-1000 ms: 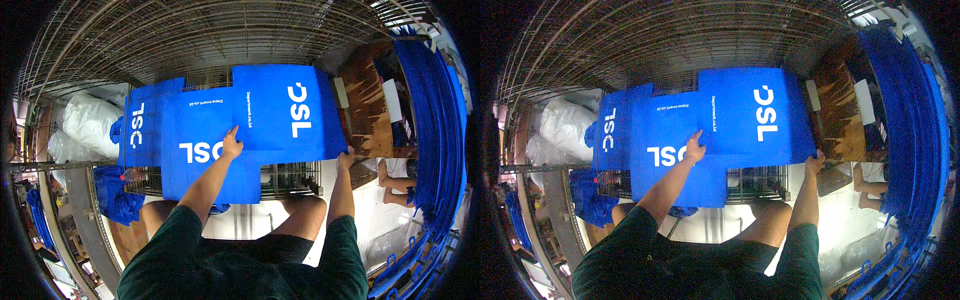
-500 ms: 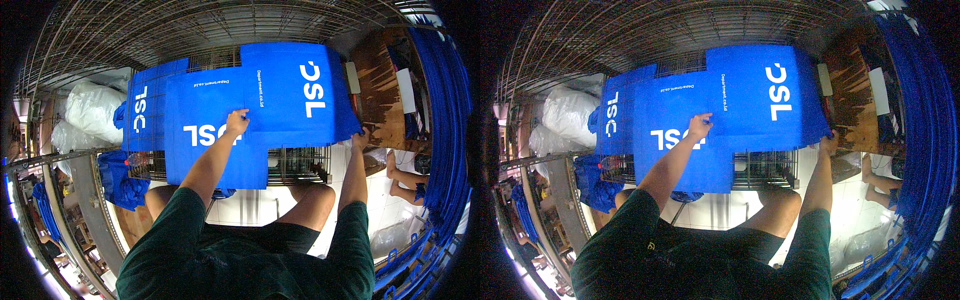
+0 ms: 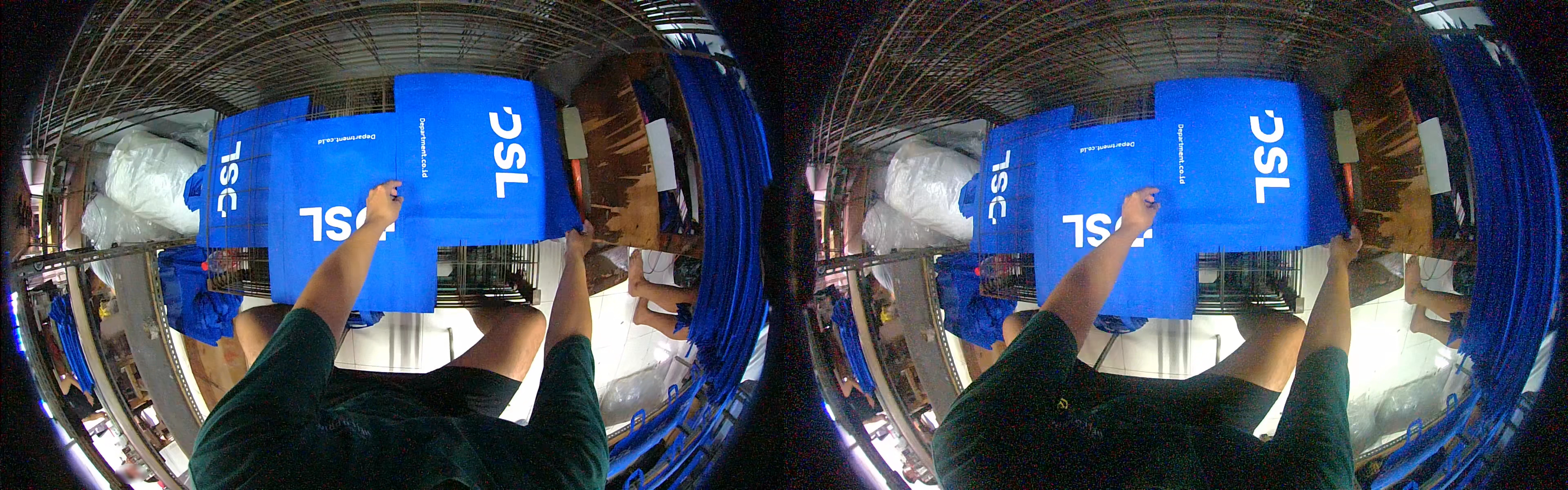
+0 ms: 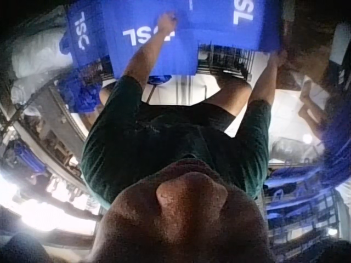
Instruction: The person sits on the floor and repeatedly folds blue reusable shopping bags. They pick up a bag, fold it in half, and place it on a growing stack in front of them. Another person is visible in the background also handling bags.
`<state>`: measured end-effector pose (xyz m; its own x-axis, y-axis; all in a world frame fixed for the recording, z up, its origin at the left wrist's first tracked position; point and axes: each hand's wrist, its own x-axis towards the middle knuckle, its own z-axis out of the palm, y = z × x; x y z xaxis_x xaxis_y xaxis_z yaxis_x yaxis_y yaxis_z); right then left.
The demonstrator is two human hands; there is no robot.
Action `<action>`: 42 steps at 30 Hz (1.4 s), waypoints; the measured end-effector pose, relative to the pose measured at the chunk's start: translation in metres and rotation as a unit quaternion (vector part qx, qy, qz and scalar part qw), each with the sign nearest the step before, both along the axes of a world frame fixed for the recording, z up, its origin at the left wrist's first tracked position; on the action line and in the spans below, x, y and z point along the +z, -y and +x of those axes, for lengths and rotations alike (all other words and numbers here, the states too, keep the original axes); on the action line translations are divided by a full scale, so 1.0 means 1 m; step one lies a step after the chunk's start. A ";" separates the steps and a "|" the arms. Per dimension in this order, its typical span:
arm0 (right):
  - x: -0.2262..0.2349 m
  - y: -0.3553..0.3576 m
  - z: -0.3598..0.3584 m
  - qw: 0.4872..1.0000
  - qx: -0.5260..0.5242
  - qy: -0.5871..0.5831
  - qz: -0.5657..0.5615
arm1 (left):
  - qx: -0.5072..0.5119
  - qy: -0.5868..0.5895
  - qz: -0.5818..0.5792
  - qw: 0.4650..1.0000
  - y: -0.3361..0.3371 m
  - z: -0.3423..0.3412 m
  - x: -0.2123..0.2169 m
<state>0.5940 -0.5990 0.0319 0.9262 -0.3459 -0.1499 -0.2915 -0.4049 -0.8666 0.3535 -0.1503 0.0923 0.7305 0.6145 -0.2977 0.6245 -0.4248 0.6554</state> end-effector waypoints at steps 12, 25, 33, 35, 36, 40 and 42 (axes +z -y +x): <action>0.013 0.003 -0.106 0.995 -0.007 0.098 -0.025 | 0.005 0.189 0.084 0.978 0.043 -0.068 0.057; 0.163 -0.002 -0.264 0.973 0.228 0.032 -0.032 | -0.036 0.181 -0.081 0.980 0.065 -0.236 0.171; 0.182 -0.015 -0.323 0.914 0.264 0.161 -0.264 | -0.124 0.071 -0.111 0.983 0.103 -0.374 0.104; 0.171 -0.017 -0.323 0.939 0.207 0.120 -0.246 | -0.225 -0.029 -0.023 0.974 0.106 -0.393 0.074; 0.170 -0.017 -0.321 0.949 0.178 0.099 -0.239 | -0.242 -0.045 0.001 0.969 0.112 -0.387 0.075; 0.181 -0.032 -0.319 0.951 0.174 0.067 -0.247 | -0.215 -0.079 -0.057 0.972 0.110 -0.384 0.039; 0.173 -0.032 -0.320 0.950 0.175 0.057 -0.254 | -0.200 -0.103 -0.085 0.971 0.104 -0.380 0.042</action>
<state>0.2741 -0.5674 0.2046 0.9980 -0.0150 0.0618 0.0217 -0.8337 -0.5517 -0.0268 -0.2545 0.1338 0.8151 0.2221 -0.5350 0.5565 -0.5569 0.6166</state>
